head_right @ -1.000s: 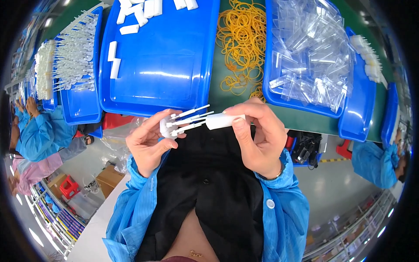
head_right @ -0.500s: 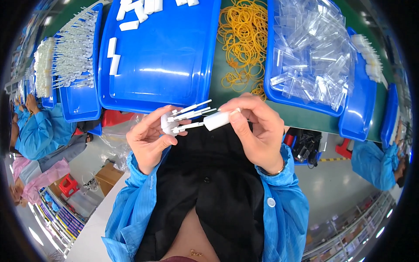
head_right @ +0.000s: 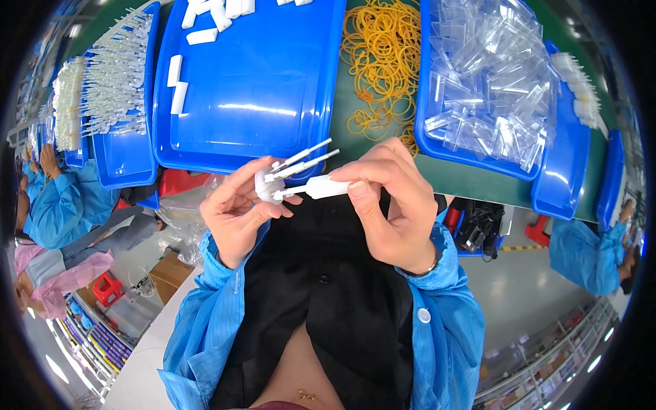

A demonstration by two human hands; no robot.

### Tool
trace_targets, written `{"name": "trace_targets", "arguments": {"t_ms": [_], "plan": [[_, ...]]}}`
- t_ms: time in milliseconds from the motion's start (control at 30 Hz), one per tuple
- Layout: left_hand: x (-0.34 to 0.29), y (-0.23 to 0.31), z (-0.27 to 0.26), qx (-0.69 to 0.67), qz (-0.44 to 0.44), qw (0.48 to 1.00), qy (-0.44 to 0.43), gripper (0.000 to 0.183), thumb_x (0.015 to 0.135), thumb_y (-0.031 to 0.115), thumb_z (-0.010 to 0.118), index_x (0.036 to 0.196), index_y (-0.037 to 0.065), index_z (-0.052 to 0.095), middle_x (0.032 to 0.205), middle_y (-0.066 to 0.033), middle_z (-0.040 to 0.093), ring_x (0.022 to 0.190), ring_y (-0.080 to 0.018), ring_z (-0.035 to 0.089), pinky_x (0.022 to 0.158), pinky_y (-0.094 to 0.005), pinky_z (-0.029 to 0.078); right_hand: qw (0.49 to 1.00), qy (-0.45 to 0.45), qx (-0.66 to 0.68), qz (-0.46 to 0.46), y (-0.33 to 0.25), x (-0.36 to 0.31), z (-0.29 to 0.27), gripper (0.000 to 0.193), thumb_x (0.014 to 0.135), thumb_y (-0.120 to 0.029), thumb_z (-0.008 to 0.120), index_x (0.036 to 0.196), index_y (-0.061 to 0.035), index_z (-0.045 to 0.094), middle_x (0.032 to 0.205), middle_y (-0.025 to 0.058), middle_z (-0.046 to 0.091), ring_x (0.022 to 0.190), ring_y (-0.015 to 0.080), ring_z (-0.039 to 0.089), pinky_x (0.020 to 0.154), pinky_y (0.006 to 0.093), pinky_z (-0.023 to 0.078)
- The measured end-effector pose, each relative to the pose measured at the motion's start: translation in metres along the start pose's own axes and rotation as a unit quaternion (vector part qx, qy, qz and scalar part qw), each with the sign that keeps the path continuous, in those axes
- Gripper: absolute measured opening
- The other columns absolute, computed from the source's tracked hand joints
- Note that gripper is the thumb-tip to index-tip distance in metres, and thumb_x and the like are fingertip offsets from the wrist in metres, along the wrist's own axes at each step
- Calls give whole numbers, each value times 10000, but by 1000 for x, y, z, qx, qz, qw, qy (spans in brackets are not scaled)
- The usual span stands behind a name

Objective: The person assembles electrical plugs by fitting white caps and clear sleeves onto the prongs by hand, then bundles the plugs together using a rubber band.

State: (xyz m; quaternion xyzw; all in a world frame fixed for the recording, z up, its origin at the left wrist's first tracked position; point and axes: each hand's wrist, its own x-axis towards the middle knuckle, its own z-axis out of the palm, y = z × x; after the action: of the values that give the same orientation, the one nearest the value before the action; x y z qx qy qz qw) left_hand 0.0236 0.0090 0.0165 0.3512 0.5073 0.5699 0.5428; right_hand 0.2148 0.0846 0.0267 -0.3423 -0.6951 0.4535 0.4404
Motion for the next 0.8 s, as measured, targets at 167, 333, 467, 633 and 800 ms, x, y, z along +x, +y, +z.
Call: {"name": "trace_targets", "arguments": {"t_ms": [167, 333, 467, 633, 800], "plan": [[0, 0, -2, 26, 14, 999, -19, 519, 679, -77, 722, 1160, -77, 528, 1023, -190, 636, 817, -232, 669, 743, -294, 533, 997, 5, 59, 41, 5, 1, 2, 88, 839, -37, 574, 889, 9, 630, 740, 72, 577, 647, 147, 446, 577, 254, 343], [0, 1, -1, 20, 21, 1000, -8, 515, 675, -73, 728, 1152, -78, 533, 1010, -188, 641, 819, -227, 670, 741, -292, 532, 999, -32, -18, 11, -3, 4, 4, 81, 814, -42, 605, 864, 5, 649, 736, 75, 573, 686, 158, 458, 605, 256, 358], [2, -1, -5, 12, 28, 999, -10, 504, 675, -80, 725, 1143, -80, 539, 1011, -188, 642, 823, -225, 669, 735, -292, 534, 998, -17, -47, -37, -2, 10, 2, 93, 786, -36, 632, 871, 0, 647, 755, 77, 596, 737, 184, 480, 667, 281, 386], [2, -3, -9, 4, 34, 999, -34, 514, 660, -83, 736, 1137, -78, 544, 1018, -190, 639, 836, -230, 666, 744, -297, 535, 998, -57, 13, -16, -3, 10, 7, 228, 642, -20, 762, 843, -43, 657, 819, 60, 658, 758, 201, 489, 685, 297, 391], [2, -4, -19, -61, 21, 996, -54, 546, 648, -78, 749, 1149, -74, 534, 1069, -196, 618, 873, -240, 656, 766, -316, 542, 984, -91, -125, -87, -19, 23, 12, 221, 605, -69, 783, 796, -58, 672, 788, 57, 661, 726, 212, 504, 642, 302, 383]]}}
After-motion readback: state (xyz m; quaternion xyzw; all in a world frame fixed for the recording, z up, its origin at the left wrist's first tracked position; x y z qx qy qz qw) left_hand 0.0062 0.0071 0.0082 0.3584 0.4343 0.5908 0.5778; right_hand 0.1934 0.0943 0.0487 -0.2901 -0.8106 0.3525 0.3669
